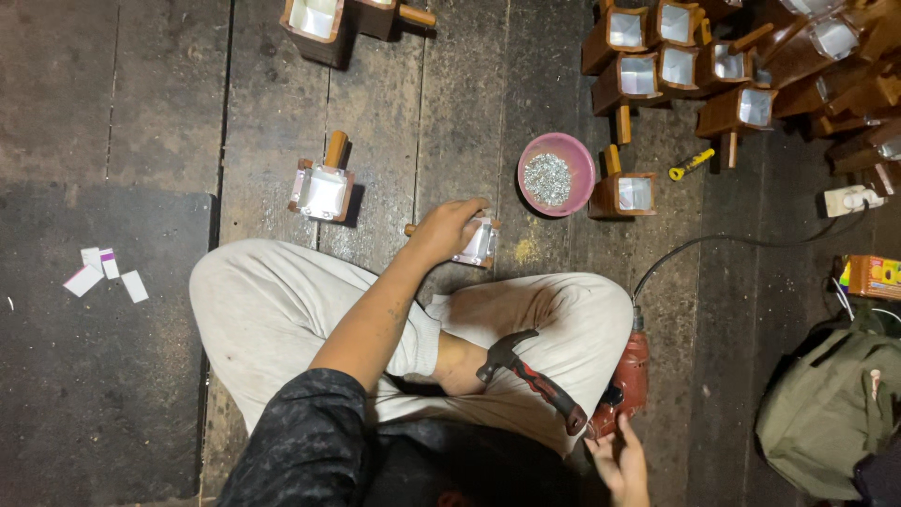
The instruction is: The person assembles wooden lamp components on the floor, using a drill, a hammer, and pliers to secure metal plates and wires to the wooden frames.
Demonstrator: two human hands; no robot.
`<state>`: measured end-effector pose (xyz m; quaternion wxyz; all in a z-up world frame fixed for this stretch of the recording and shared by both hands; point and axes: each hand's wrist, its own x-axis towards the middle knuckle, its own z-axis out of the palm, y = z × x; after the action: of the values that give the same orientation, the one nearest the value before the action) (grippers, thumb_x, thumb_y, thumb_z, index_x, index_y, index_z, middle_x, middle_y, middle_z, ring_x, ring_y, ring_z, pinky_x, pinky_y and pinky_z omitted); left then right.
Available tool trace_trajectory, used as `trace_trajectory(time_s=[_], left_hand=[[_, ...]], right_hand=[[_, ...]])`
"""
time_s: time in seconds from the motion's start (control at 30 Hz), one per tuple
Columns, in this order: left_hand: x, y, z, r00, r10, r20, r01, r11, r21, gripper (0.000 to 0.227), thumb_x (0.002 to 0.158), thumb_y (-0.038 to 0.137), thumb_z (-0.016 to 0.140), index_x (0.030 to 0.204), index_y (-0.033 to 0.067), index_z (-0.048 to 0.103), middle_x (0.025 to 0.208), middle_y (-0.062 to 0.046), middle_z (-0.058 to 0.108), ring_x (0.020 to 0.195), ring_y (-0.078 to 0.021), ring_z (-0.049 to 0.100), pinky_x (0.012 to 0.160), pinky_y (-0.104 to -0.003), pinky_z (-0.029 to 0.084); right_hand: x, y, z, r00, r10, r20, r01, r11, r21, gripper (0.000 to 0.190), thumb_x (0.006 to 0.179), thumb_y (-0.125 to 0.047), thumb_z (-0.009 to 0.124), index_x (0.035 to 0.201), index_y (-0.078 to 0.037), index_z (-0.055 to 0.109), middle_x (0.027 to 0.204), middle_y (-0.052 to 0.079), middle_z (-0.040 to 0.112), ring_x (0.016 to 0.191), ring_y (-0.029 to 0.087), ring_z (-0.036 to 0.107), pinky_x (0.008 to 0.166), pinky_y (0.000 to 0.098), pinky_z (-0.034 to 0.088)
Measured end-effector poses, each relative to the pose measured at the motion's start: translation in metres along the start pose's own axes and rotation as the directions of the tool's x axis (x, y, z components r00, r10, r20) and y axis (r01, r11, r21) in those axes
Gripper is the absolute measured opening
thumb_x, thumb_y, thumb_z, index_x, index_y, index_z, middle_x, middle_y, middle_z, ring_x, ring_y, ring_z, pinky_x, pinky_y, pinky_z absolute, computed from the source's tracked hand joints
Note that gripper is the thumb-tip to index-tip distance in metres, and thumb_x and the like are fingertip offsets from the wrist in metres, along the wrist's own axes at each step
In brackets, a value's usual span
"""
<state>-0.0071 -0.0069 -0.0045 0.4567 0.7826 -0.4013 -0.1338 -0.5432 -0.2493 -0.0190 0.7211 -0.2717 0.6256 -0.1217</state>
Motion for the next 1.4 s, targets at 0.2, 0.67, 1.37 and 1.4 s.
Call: trace_trajectory(time_s=[0.2,0.67,1.37,1.4], left_hand=[[0.001,-0.001,0.001,1.0,-0.02,-0.011,0.02,0.999,-0.035,0.033,0.098,0.014,0.062,0.131,0.0093,0.06,0.107,-0.022,0.073,0.093,-0.0418,0.068,0.077,-0.049,0.053],[0.003,0.003,-0.002,0.997,-0.081,0.02,0.082,0.993,-0.087,0.035,0.098,0.02,0.064,0.132,0.0132,0.059,0.114,-0.023,0.072,0.103,-0.0413,0.067,0.083,-0.048,0.051],[0.004,0.001,0.003,0.986,-0.164,0.013,0.163,0.968,-0.191,0.047,0.094,0.049,0.043,0.123,0.016,0.059,0.105,-0.016,0.072,0.097,-0.0393,0.065,0.081,-0.052,0.049],[0.003,-0.002,0.005,0.992,-0.112,-0.053,0.099,0.972,-0.215,0.063,0.097,0.067,0.033,0.121,0.0152,0.06,0.1,-0.017,0.073,0.092,-0.0397,0.067,0.078,-0.052,0.049]], right_hand=[[0.039,-0.005,0.013,0.966,-0.252,0.065,0.239,0.957,0.163,0.038,0.097,-0.037,0.064,0.088,0.0,0.064,0.076,0.019,0.066,0.071,0.031,0.065,0.077,0.041,0.056],[-0.168,-0.161,0.158,0.614,-0.697,0.371,0.752,0.659,-0.008,0.083,0.084,-0.021,0.082,0.155,-0.001,0.046,0.105,0.019,0.072,0.082,0.019,0.076,0.067,0.02,0.068],[-0.221,-0.195,0.385,0.552,-0.287,0.783,0.818,0.0,-0.576,0.084,0.081,0.001,0.068,0.154,-0.003,0.027,0.145,0.024,0.045,0.118,0.031,0.054,0.09,0.0431,0.053],[-0.22,-0.193,0.392,0.571,-0.263,0.778,0.808,0.015,-0.588,0.081,0.083,0.003,0.067,0.154,-0.003,0.026,0.142,0.023,0.046,0.108,0.028,0.056,0.074,0.0423,0.06]])
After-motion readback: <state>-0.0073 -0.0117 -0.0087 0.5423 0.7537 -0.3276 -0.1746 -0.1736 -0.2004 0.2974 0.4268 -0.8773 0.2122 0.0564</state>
